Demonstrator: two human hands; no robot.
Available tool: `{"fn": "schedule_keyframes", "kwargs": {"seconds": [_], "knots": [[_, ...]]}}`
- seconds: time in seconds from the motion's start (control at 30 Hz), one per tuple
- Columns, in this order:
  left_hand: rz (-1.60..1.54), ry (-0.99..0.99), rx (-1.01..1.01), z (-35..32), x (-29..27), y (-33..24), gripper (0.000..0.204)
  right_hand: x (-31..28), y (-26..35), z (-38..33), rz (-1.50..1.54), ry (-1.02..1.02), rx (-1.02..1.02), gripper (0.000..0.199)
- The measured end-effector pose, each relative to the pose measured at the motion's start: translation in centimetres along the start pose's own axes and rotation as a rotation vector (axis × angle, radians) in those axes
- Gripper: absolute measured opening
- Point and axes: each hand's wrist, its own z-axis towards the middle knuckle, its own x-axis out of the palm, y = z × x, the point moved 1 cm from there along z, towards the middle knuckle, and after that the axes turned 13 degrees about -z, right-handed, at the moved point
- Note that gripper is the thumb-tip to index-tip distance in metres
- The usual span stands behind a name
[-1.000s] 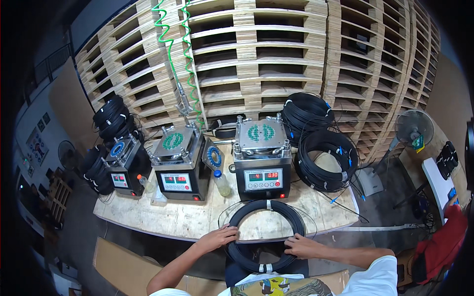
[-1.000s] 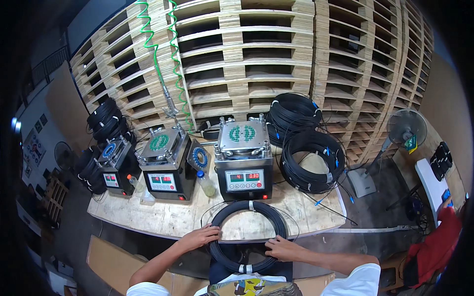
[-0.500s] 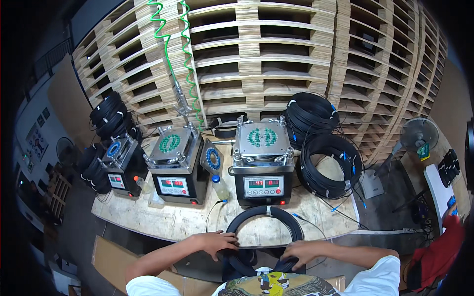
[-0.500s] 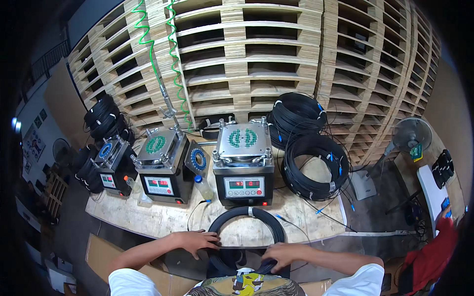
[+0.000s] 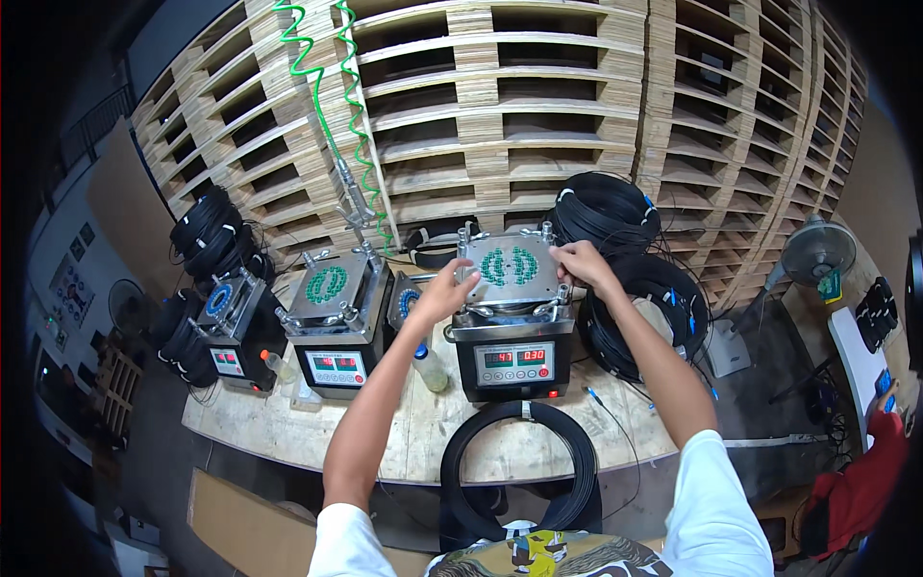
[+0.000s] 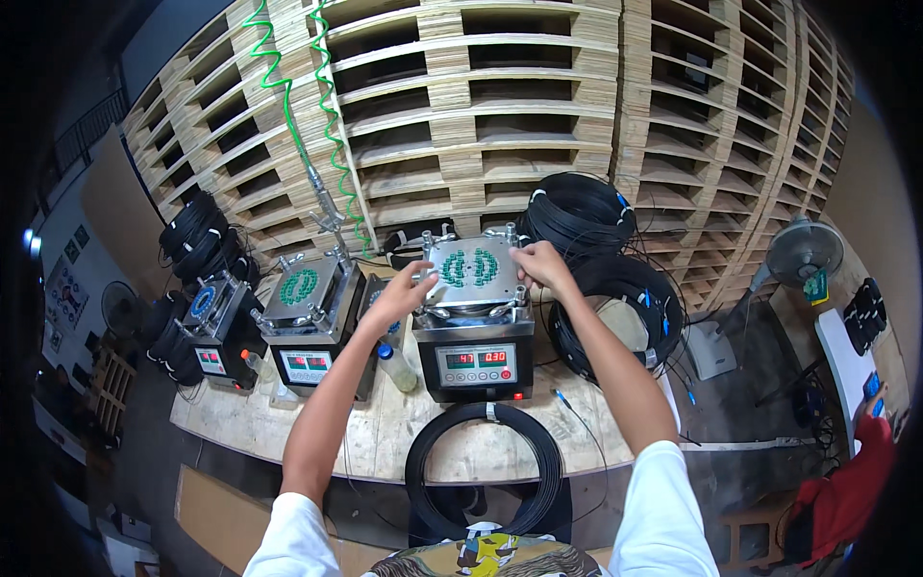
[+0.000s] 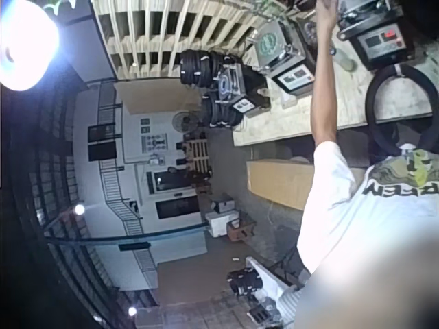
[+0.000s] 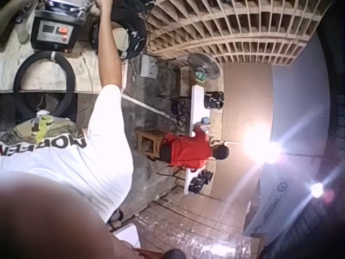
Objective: Operator uses a series of specialized machines to polish and process fiber optic cables or wires.
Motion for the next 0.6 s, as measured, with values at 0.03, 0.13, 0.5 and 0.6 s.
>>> {"fn": "schedule_keyframes", "kwargs": {"seconds": [0.03, 0.13, 0.5, 0.6], "knots": [[-0.006, 0.008, -0.001, 0.3, 1.0, 0.2, 0.048, 0.8, -1.7, 1.6, -0.003, -0.004, 0.008, 0.029], [-0.056, 0.000, -0.056, 0.2, 2.4, -0.9, 0.058, 2.1, -4.2, 3.9, 0.032, -0.169, 0.012, 0.030], [0.134, -0.072, 0.095, -2.4, 0.4, -5.8, 0.044, -0.7, 5.7, 2.7, 0.296, -0.172, -0.025, 0.027], [0.202, -0.258, 0.523, -0.2, 0.1, -3.4, 0.025, -0.6, 6.5, 5.3, 0.089, -0.327, -0.179, 0.031]]}}
